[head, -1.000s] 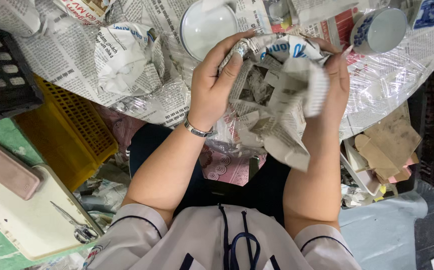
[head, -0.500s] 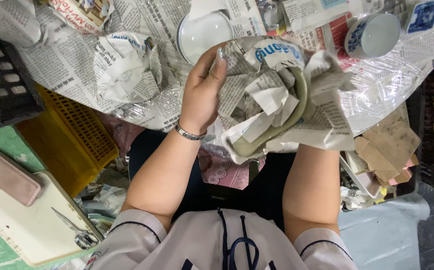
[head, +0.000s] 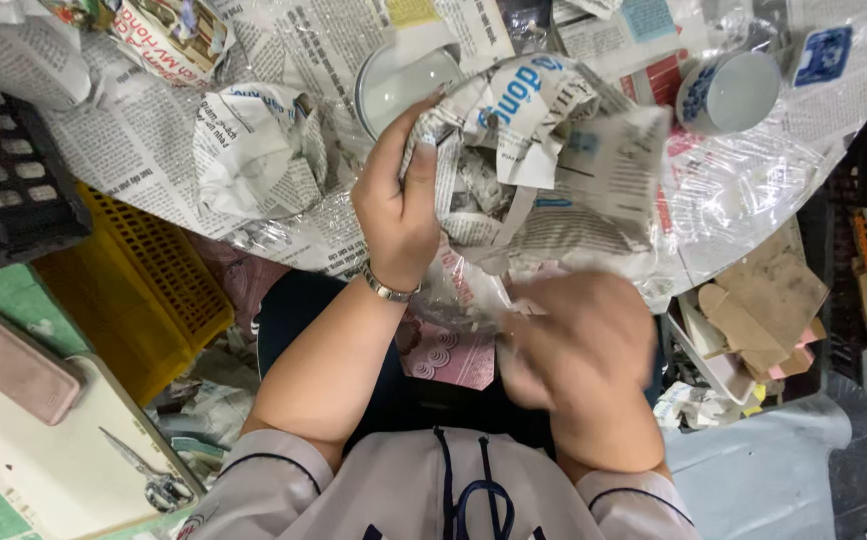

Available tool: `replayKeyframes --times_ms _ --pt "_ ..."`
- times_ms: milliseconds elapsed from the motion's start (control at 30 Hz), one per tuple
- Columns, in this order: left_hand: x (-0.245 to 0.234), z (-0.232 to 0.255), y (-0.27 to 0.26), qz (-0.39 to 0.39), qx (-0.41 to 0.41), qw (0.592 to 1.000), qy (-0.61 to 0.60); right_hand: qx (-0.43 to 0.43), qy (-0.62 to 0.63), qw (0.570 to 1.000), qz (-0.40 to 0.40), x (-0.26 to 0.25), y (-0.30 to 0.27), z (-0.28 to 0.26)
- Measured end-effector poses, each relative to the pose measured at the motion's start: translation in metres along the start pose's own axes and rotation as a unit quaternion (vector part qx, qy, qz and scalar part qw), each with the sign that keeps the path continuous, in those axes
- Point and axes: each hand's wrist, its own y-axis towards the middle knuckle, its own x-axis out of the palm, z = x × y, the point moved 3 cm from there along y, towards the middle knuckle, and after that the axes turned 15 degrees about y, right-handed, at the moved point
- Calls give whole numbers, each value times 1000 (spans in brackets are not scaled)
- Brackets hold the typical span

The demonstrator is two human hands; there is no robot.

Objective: The person wraps small ceramic bowls and cups with newspaper and plastic wrap. They fold the newspaper around each item, then encase it in plastic wrap, repeating the process for multiple pieces.

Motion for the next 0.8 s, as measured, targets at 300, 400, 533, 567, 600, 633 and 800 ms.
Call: replayKeyframes --times_ms 300,400,533,567,600,633,800 --pt "2 -15 9 -14 0 991 -130 358 292 874 149 24 -16 121" --pt "8 -12 3 -65 -5 993 -98 331 311 884 108 35 -20 129" --pt "9 -15 1 -17 26 992 -122 339 202 916 76 40 -28 135" --pt "8 -20 4 17 8 994 -111 340 198 916 75 39 -30 135" --pt "6 -26 7 50 -11 994 -100 340 194 917 73 37 -31 135" --pt "2 -31 11 78 -16 989 -122 341 190 918 73 34 -32 134" --pt "-25 -54 26 192 -53 955 -221 455 158 872 85 7 -26 144"
